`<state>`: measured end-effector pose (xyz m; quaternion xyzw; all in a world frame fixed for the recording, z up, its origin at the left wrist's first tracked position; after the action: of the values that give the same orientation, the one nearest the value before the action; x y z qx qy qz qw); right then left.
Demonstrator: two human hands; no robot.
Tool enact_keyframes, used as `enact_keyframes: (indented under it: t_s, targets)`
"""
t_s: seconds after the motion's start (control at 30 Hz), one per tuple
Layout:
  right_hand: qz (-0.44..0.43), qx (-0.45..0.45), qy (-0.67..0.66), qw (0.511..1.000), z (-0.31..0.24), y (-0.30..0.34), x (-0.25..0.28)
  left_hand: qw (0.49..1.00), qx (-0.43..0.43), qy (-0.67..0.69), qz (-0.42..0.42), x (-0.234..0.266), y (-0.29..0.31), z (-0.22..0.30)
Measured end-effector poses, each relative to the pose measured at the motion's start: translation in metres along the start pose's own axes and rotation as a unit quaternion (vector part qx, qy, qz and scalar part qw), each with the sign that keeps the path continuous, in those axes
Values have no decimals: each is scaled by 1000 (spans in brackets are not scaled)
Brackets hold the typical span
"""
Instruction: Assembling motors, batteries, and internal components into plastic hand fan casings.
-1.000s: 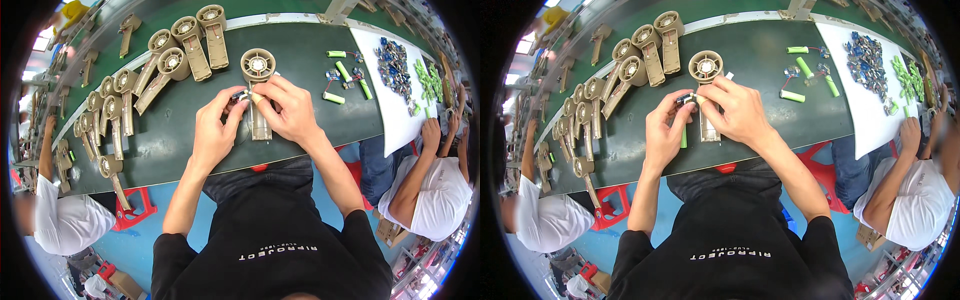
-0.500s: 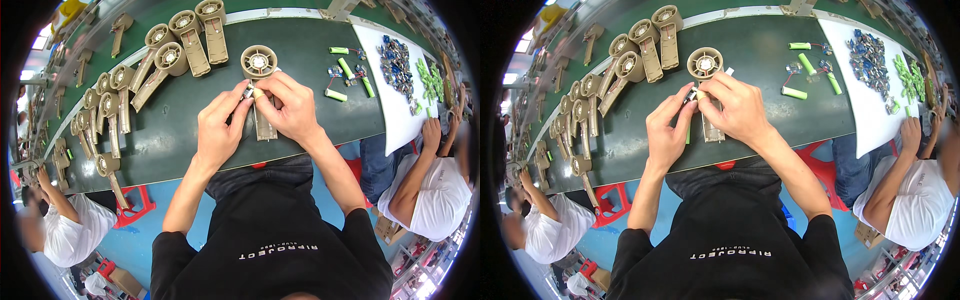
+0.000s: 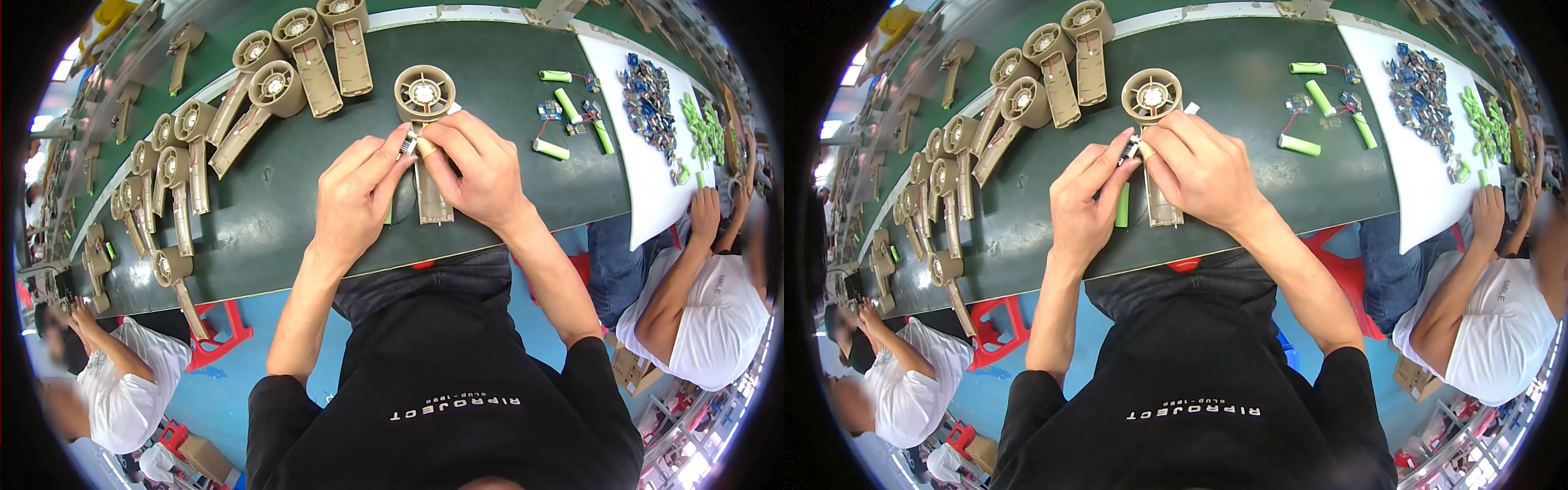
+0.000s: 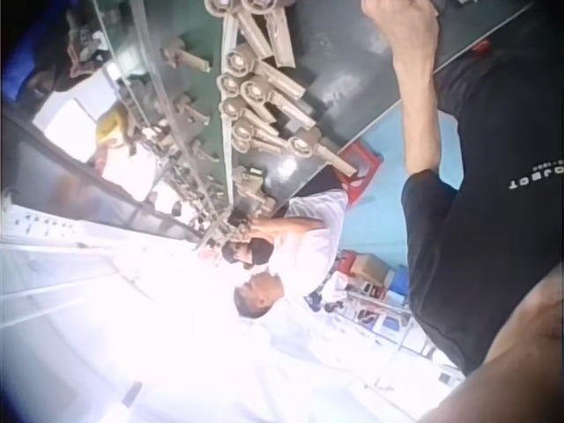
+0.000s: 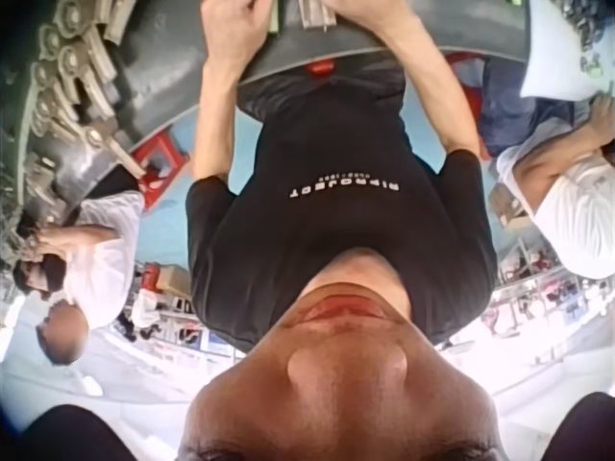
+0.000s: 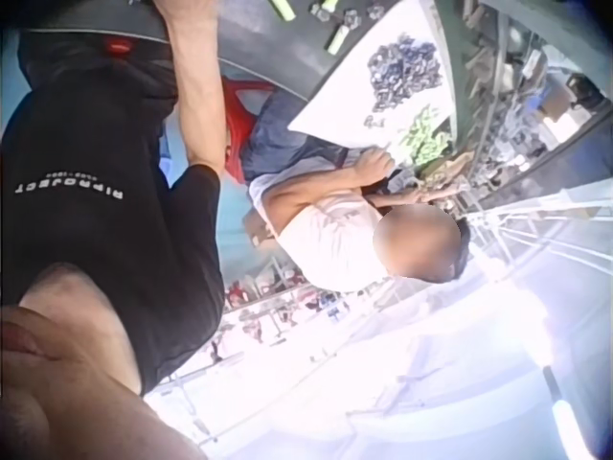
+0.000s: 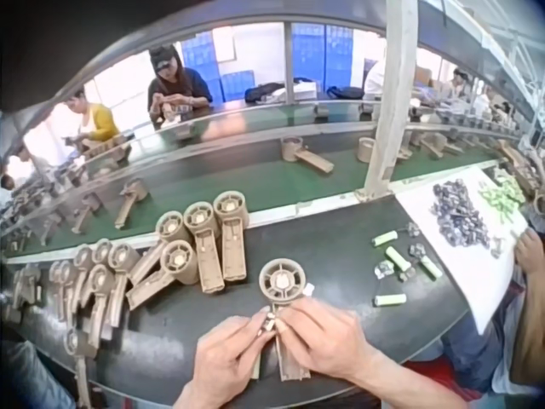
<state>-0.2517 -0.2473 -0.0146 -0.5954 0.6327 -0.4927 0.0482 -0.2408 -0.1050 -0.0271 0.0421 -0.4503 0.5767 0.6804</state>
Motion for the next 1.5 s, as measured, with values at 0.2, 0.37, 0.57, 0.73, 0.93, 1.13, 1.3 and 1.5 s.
enact_keyframes:
  t_s: [0.2,0.37,0.57,0.73,0.93,1.13,1.3,1.5]
  targets:
    - [-9,15,-5,1000,-1,1,-2,1000,-2,15,-13,1,-2,2]
    - [-2,27,-5,1000,-1,2,-2,999,-15,26,-24,-1,-3,1]
    - [-16,28,-18,999,-3,4,-2,998,-32,32,-48,0,-1,1]
    - [-10,36,-38,999,0,2,3,997,-25,55,-48,-5,-1,1]
    - [1,-140,-43,989,13,5,23,998,60,-4,16,-21,6,8]
    - [124,-245,76,959,67,18,105,955,275,100,-52,-32,-12,12]
    - [-7,-265,140,954,101,22,128,972,208,108,15,-2,-39,-3]
    - [-90,-245,94,961,99,22,116,965,112,-211,109,101,-182,-100]
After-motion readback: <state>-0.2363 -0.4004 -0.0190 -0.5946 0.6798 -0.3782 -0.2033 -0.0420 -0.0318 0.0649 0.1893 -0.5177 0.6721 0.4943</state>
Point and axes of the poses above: each hand's wrist, its own y-axis away from the middle knuckle, its own x-axis out of the back of the hand, z = x × y, the point moved 7 cm from there along -y, towards the middle knuckle, and after that the axes turned 8 degrees about -y, right-handed, at the moved point
